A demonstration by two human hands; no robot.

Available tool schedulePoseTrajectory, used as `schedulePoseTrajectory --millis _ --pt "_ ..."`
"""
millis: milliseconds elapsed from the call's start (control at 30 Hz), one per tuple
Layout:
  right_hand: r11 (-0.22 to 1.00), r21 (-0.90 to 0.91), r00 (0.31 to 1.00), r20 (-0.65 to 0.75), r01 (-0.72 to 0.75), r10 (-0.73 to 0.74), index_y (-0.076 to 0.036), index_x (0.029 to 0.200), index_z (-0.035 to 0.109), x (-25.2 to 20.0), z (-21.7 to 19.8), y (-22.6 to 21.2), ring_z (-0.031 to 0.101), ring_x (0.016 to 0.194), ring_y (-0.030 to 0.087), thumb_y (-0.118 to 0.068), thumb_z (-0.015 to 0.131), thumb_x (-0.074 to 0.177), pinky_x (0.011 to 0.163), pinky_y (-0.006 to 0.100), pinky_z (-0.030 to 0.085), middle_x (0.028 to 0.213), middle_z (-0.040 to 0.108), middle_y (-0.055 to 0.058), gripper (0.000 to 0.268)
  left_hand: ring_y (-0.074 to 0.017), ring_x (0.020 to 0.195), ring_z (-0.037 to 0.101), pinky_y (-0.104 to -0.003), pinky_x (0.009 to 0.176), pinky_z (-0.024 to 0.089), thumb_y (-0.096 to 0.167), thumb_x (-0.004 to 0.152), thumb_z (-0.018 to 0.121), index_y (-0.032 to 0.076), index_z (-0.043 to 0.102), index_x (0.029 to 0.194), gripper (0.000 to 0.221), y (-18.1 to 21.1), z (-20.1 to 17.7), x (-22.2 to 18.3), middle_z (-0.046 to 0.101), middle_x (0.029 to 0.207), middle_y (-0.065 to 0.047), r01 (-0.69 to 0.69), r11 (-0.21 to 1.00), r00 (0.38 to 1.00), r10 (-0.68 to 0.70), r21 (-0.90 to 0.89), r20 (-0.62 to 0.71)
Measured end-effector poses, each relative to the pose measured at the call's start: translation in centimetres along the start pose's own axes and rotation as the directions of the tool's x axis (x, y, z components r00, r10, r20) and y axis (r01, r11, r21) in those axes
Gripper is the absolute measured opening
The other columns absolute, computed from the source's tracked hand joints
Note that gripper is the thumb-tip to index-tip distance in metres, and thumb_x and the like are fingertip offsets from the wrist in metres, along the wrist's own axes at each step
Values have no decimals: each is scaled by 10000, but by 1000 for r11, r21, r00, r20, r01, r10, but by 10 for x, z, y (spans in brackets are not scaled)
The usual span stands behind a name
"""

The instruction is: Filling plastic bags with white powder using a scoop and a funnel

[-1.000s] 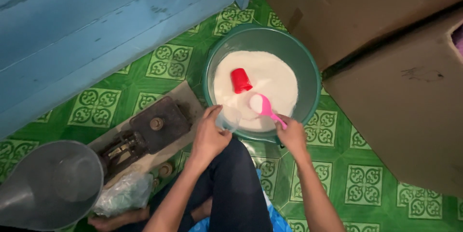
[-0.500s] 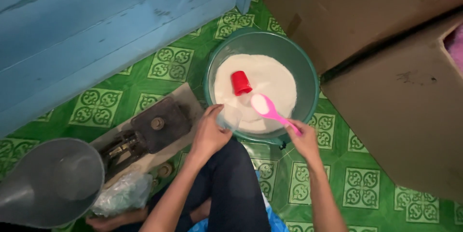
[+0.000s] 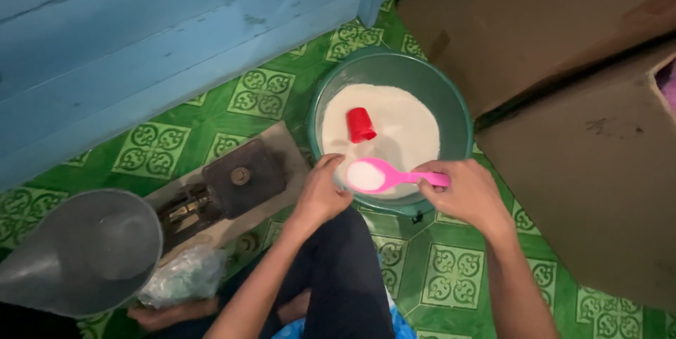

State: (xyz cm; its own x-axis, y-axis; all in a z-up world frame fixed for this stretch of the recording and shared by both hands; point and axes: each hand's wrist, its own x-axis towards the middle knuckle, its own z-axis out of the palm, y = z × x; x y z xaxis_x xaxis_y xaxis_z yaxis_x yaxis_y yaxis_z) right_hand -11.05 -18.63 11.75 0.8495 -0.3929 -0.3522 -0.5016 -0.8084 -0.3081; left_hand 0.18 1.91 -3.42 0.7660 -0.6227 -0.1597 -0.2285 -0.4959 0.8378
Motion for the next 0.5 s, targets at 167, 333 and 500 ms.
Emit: schedulePoseTrajectory --millis 167,333,500 --pt "998 -62 997 68 33 -29 -245 991 796 5 -8 -27 698 814 466 -402 603 764 778 532 532 795 744 207 337 -436 1152 586 -493 999 492 93 585 642 -21 592 1264 691 8 -9 -4 561 1323 -129 -37 999 999 37 -20 9" --pt "988 -151 994 113 20 -3 -279 997 785 17 0 -35 691 873 460 -472 559 793 789 528 528 810 731 223 361 -424 1177 575 -481 1019 483 87 577 652 -32 582 1280 716 9 -12 -5 558 1330 -141 -52 998 998 53 -22 20" --pt "964 -223 987 99 144 -125 -234 991 775 25 21 -53 713 797 439 -437 566 787 719 531 569 771 725 187 355 -444 1179 565 -503 1013 477 97 597 679 -9 587 1290 707 3 -11 1 569 1317 -149 -20 998 1000 21 -56 12"
